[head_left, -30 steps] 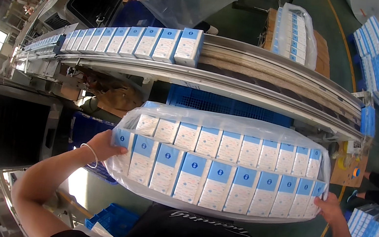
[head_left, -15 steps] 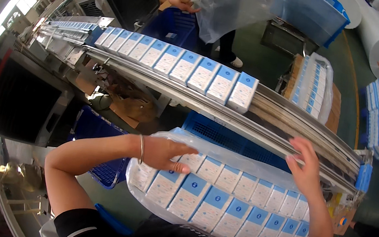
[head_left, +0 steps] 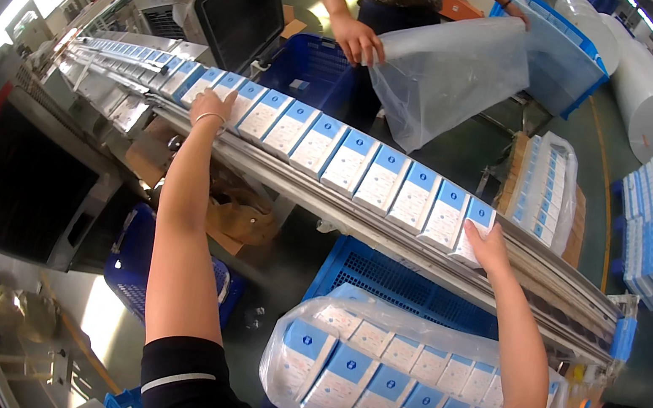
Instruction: The person packs rows of boxed products into a large plastic liner bag, then places the filled bag into a blue shipping crate and prepares a new bag for the next batch.
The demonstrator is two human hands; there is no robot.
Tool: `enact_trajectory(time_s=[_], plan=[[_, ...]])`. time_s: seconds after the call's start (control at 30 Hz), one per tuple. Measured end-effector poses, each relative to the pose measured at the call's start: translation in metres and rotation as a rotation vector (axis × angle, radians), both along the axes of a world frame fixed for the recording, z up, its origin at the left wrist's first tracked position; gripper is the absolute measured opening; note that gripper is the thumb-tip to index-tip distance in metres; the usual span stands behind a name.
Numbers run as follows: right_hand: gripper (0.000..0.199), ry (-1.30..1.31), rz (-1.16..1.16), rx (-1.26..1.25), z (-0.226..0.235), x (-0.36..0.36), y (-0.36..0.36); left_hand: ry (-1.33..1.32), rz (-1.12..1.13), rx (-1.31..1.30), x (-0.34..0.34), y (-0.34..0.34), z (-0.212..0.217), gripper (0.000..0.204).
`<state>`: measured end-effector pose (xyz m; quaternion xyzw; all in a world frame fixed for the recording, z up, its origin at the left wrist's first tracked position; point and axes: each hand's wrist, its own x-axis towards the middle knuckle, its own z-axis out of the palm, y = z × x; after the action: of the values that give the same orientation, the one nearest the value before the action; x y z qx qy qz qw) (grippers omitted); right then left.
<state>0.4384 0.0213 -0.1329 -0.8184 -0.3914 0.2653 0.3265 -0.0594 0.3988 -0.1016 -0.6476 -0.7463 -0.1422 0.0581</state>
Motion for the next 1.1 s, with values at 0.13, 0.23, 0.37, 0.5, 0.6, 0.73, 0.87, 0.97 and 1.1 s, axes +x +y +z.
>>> enact_trajectory(time_s=[0.13,0.23,0.37,0.5,0.6,0.73,0.87,0.97,1.1], plan=[[0.088,-0.128,-0.142,0.085,0.003,0.027,-0.043,-0.024,-0.078,-0.287,0.047,0.013,-0.014,0.092],[0.086,-0.133,-0.069,0.078,0.008,0.009,-0.027,-0.124,-0.139,-0.288,-0.034,0.035,0.006,0.109],[0.084,-0.135,-0.147,-0.008,0.023,0.053,-0.060,-0.337,-0.305,-0.357,0.041,-0.005,-0.012,0.076],[0.081,-0.173,-0.189,-0.067,0.020,0.131,-0.127,-0.562,-0.541,-0.378,0.137,-0.087,-0.032,0.085],[0.084,0.093,-0.139,0.056,0.015,0.197,-0.178,-0.266,-0.594,-0.254,0.202,-0.141,-0.024,0.098],[0.081,-0.344,-0.216,-0.153,0.041,0.222,-0.213,-0.123,-0.561,-0.216,0.253,-0.194,0.007,0.092],[0.086,-0.322,-0.121,-0.386,0.055,0.216,-0.205,-0.003,-0.624,-0.546,0.266,-0.200,0.018,0.092],[0.100,-0.239,-0.188,-0.539,0.056,0.216,-0.196,0.103,-0.489,-0.588,0.300,-0.219,0.005,0.095],[0.106,-0.326,-0.225,-0.709,0.055,0.220,-0.188,0.169,-0.378,-0.537,0.320,-0.218,-0.008,0.099]])
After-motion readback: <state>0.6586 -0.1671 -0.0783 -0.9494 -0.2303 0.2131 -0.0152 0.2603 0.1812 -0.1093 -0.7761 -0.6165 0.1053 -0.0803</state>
